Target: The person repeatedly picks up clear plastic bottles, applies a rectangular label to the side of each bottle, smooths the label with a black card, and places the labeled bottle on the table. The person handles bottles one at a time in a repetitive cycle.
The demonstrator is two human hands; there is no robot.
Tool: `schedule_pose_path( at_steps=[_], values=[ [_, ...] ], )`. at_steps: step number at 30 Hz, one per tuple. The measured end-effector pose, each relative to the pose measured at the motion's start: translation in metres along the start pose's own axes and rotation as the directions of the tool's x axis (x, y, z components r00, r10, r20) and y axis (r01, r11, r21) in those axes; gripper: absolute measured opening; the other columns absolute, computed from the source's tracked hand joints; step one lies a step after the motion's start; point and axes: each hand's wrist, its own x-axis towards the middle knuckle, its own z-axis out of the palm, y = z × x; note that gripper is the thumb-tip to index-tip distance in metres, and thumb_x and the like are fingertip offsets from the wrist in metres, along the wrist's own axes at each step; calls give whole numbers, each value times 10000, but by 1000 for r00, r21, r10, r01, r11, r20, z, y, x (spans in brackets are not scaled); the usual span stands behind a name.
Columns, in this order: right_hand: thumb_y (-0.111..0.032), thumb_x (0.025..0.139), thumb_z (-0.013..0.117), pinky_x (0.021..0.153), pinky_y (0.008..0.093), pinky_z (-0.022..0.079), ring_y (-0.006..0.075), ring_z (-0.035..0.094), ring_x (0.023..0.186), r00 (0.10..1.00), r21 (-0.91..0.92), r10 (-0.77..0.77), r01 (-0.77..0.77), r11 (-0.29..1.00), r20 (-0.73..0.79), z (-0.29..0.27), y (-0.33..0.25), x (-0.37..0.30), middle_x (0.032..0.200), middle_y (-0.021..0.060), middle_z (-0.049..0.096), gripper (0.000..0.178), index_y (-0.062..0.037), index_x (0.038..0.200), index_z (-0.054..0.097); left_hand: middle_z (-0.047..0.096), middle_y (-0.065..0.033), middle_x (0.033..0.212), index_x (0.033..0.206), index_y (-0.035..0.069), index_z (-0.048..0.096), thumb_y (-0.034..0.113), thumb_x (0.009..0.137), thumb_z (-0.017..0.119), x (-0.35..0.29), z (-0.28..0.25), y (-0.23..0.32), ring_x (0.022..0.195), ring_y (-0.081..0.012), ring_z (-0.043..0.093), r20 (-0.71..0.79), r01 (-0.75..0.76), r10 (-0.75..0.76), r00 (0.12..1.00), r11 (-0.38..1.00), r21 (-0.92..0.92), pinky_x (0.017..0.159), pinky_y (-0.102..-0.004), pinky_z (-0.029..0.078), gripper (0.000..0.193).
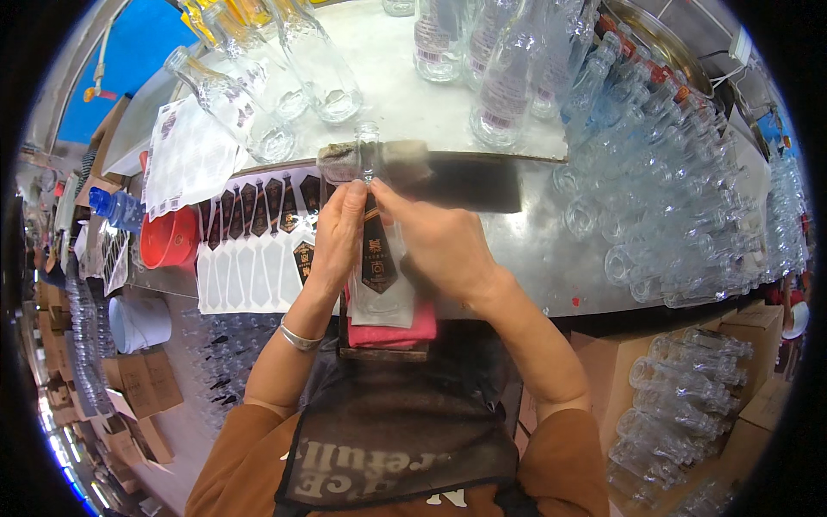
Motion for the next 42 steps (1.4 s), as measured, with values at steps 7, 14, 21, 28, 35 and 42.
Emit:
schedule_pose_path(
  at_steps=[7, 14, 21, 28, 35, 42],
  values=[
    [-189, 1055, 543, 742, 230, 493, 68, 592, 776, 790, 619, 603, -528, 581, 108, -25, 27, -9, 825, 4, 648, 322, -4, 1305, 628, 589, -207, 1359, 1435, -32, 452, 523, 1066, 432, -30, -15, 39, 1182, -228, 620, 19, 160, -163, 987, 933, -321, 994, -350, 486, 667],
    [0, 882, 622, 887, 310, 516, 203, 670, 957, 982, 221, 162, -137, 966, -101, -24, -11, 27, 1111, 113, 679, 317, -7, 1198, 646, 579, -214, 1376, 1482, -59, 377, 408, 1075, 473, -78, -38, 31, 1227, -263, 609, 33, 60, -56, 998, 989, -135, 993, -371, 511, 627],
    [49, 756, 662, 795, 392, 528, 299, 643, 856, 938, -86, -317, 307, 948, -138, -24, -25, 39, 987, 101, 693, 317, -31, 1062, 670, 420, -234, 1539, 1594, -22, 175, 97, 783, 793, -115, -43, 23, 1420, -331, 439, 167, -201, 172, 971, 963, 180, 1146, -453, 386, 1026],
    [9, 717, 684, 761, 404, 526, 295, 636, 827, 946, 44, -227, 223, 974, 233, -21, -64, 10, 906, 110, 687, 263, -73, 966, 665, 359, -261, 1574, 1605, -13, 72, 83, 723, 870, -122, -27, 10, 1429, -369, 420, 139, -333, 303, 943, 841, 427, 1151, -454, 376, 1194],
    [7, 723, 677, 767, 437, 523, 329, 626, 847, 931, 231, -340, 305, 924, 132, -22, -63, -13, 888, 125, 648, 211, -61, 921, 650, 357, -267, 1575, 1602, -11, 52, 57, 723, 861, -116, -27, 7, 1387, -386, 470, 125, -388, 371, 920, 821, 419, 1093, -452, 444, 1197],
    [57, 736, 699, 838, 393, 544, 310, 671, 985, 980, 120, -127, 146, 982, -153, -28, -8, 2, 1053, 127, 705, 291, -42, 1010, 689, 336, -260, 1589, 1600, -10, 67, 74, 700, 893, -114, -10, 18, 1407, -380, 454, 143, -382, 365, 920, 756, 532, 1084, -458, 452, 1224]
  ],
)
